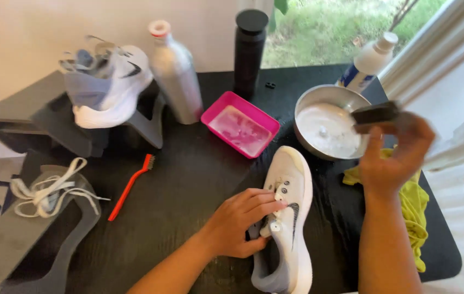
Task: Cleaning the side panels of a white sneaker using a brush, sponge, and cleaning solution.
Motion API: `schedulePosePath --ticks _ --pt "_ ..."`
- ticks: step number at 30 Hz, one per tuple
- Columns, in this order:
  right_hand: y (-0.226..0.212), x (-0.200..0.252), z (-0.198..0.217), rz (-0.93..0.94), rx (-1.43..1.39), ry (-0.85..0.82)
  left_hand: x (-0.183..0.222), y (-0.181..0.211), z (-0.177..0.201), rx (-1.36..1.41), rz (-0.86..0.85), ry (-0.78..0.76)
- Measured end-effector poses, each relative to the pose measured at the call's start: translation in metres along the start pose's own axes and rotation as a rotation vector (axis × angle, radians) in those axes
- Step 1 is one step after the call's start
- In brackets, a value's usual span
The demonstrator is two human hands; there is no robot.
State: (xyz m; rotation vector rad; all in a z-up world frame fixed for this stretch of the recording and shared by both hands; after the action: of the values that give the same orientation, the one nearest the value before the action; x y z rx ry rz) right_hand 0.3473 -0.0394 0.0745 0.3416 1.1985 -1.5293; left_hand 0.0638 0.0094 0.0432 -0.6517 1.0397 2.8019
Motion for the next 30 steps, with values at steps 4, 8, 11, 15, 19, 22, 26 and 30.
schedulePosePath --ticks 4,8,11,15,19,22,26,30 --pt "-0.001 -0.002 0.002 0.104 -0.015 0.001 -0.003 -0.003 0.0 -0.004 0.008 0.002" --pt "-0.003 0.004 0.002 0.082 0.069 0.037 -0.001 -0.002 -0.002 -0.023 0.026 -0.007" --pt "-0.003 0.009 0.014 0.261 -0.072 0.116 0.001 -0.002 -0.003 -0.071 0.009 0.001" --pt "-0.004 -0.004 -0.012 0.041 0.057 -0.163 0.001 -0.001 -0.004 -0.094 0.006 0.009" --pt "-0.006 0.003 0.004 0.12 0.048 0.008 0.002 0.001 -0.003 -0.13 0.021 0.043" --pt "-0.008 0.003 -0.002 0.148 0.042 -0.001 0.004 0.003 -0.001 -0.148 0.022 0.073" --pt "-0.001 0.006 -0.008 0.128 0.043 -0.03 0.004 0.002 -0.002 -0.163 0.023 0.083" --pt "0.003 0.006 0.003 0.145 0.054 -0.002 0.007 -0.001 -0.001 -0.184 0.036 0.09"
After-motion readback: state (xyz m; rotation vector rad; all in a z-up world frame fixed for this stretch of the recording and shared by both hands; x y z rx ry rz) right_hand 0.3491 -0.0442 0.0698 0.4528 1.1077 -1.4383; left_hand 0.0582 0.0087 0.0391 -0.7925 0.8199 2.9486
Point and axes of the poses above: each hand's wrist, its own x-axis away from the middle knuckle, its own z-axis out of the back of the hand, y = z × x, the point moved 8 cm from there along -x, towards the middle knuckle, and after that the axes turned 13 degrees about -y, right-handed, at the moved point
